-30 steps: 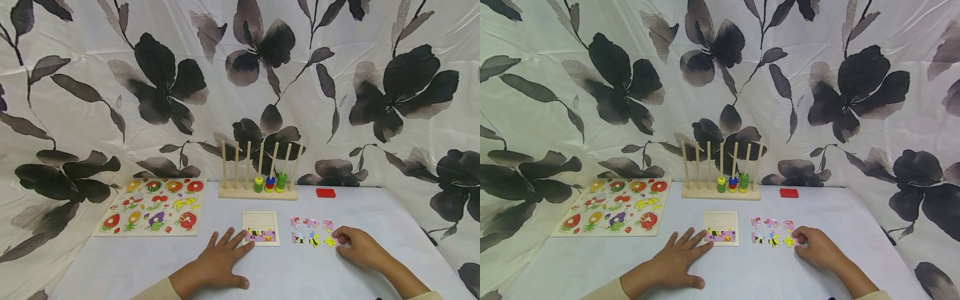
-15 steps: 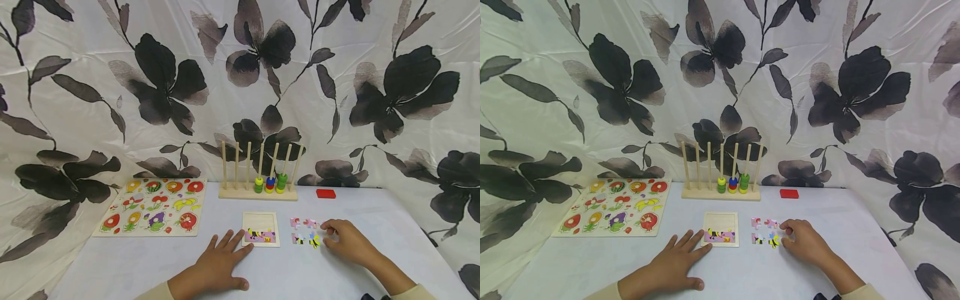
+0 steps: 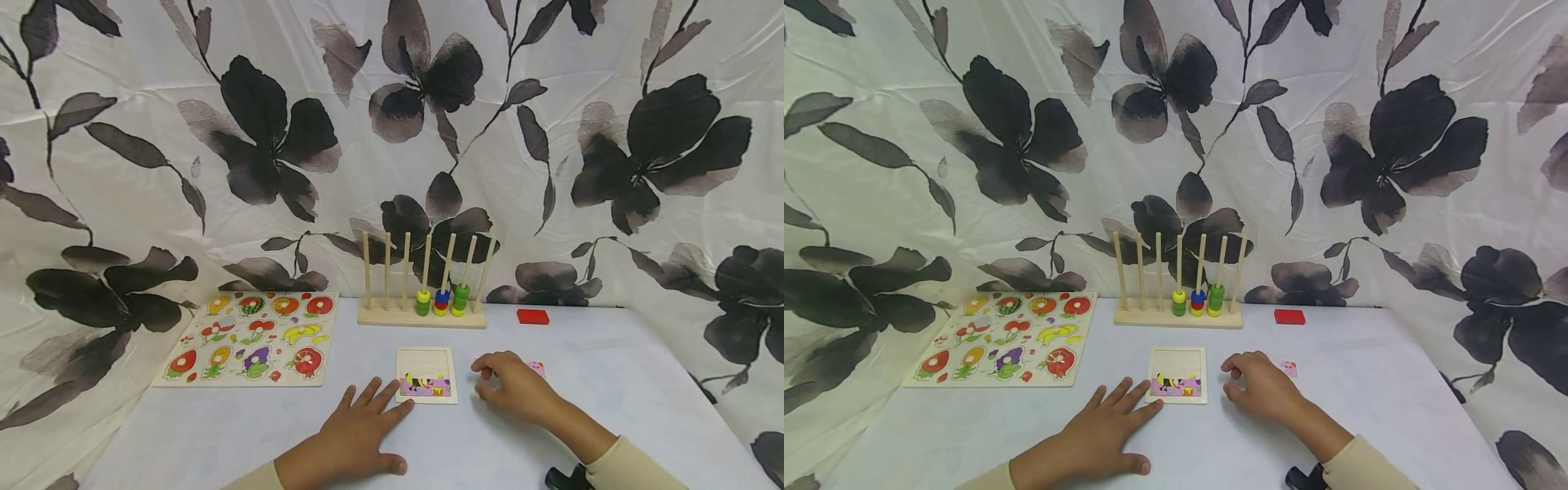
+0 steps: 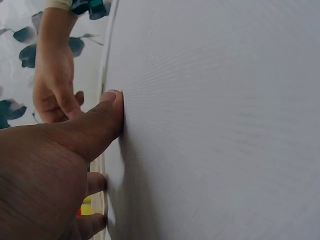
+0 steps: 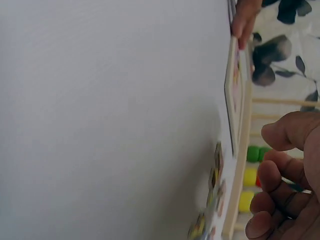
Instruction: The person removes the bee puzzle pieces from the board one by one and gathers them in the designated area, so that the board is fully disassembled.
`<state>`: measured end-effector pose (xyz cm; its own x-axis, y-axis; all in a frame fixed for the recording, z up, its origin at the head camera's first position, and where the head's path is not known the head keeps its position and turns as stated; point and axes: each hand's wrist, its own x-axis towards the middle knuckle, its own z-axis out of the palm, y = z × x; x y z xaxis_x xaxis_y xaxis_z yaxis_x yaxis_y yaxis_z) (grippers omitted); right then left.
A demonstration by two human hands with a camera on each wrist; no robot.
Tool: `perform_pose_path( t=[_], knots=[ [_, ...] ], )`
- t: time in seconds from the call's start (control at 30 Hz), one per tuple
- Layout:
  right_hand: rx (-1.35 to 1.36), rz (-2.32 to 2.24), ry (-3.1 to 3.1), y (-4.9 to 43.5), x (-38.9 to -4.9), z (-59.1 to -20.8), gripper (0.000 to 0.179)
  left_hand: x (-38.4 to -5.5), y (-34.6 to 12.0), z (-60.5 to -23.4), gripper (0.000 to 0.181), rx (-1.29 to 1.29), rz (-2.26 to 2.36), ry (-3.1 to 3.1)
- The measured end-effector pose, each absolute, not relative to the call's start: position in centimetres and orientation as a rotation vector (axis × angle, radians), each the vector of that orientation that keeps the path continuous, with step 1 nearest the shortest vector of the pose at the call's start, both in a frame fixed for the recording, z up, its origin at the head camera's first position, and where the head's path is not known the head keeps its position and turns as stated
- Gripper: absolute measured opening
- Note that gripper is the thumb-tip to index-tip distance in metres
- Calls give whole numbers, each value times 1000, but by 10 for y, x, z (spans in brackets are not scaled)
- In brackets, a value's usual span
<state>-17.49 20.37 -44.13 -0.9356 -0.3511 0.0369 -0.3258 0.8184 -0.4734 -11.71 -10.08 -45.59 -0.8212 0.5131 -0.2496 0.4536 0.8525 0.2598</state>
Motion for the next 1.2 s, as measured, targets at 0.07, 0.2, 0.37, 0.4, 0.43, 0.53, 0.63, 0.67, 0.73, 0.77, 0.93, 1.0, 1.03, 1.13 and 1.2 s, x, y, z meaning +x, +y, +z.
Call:
perform_pose_path(
  t=[0.07, 0.2, 0.37, 0.4, 0.43, 0.53, 0.63, 0.67, 0.73, 0.77, 0.93, 1.0, 1.03, 1.13, 1.2],
  knots=[
    [-592, -750, 2938, 193, -176, -441, 24, -118, -100, -456, 92, 725, 272, 2719],
    [-689, -742, 2916, 175, -177, -440, 23, -118, -100, -456, 92, 721, 263, 2720],
    [-779, -729, 2875, 157, -180, -443, 25, -119, -100, -456, 92, 728, 254, 2723],
    [-790, -729, 2871, 154, -181, -444, 25, -119, -100, -456, 92, 728, 254, 2723],
    [-801, -728, 2867, 151, -182, -445, 25, -119, -100, -456, 92, 730, 253, 2725],
    [-841, -729, 2868, 144, -184, -447, 24, -118, -100, -455, 92, 737, 248, 2730],
    [-879, -736, 2863, 137, -186, -449, 25, -118, -102, -455, 92, 758, 242, 2743],
    [-892, -736, 2860, 135, -186, -450, 26, -117, -102, -455, 92, 764, 242, 2747],
    [-894, -727, 2845, 132, -187, -451, 27, -117, -102, -455, 92, 774, 243, 2752],
    [-891, -720, 2835, 130, -187, -451, 28, -117, -102, -455, 92, 777, 244, 2753],
    [-888, -680, 2811, 123, -187, -452, 27, -117, -102, -455, 91, 778, 249, 2749],
    [-911, -677, 2814, 121, -188, -452, 26, -117, -102, -455, 92, 779, 249, 2750],
    [-924, -675, 2817, 120, -188, -453, 26, -117, -102, -455, 92, 781, 248, 2751],
    [-950, -672, 2819, 117, -188, -454, 24, -116, -103, -454, 92, 788, 248, 2753],
    [-960, -669, 2817, 117, -189, -455, 24, -116, -103, -453, 92, 792, 250, 2755]
  ],
)
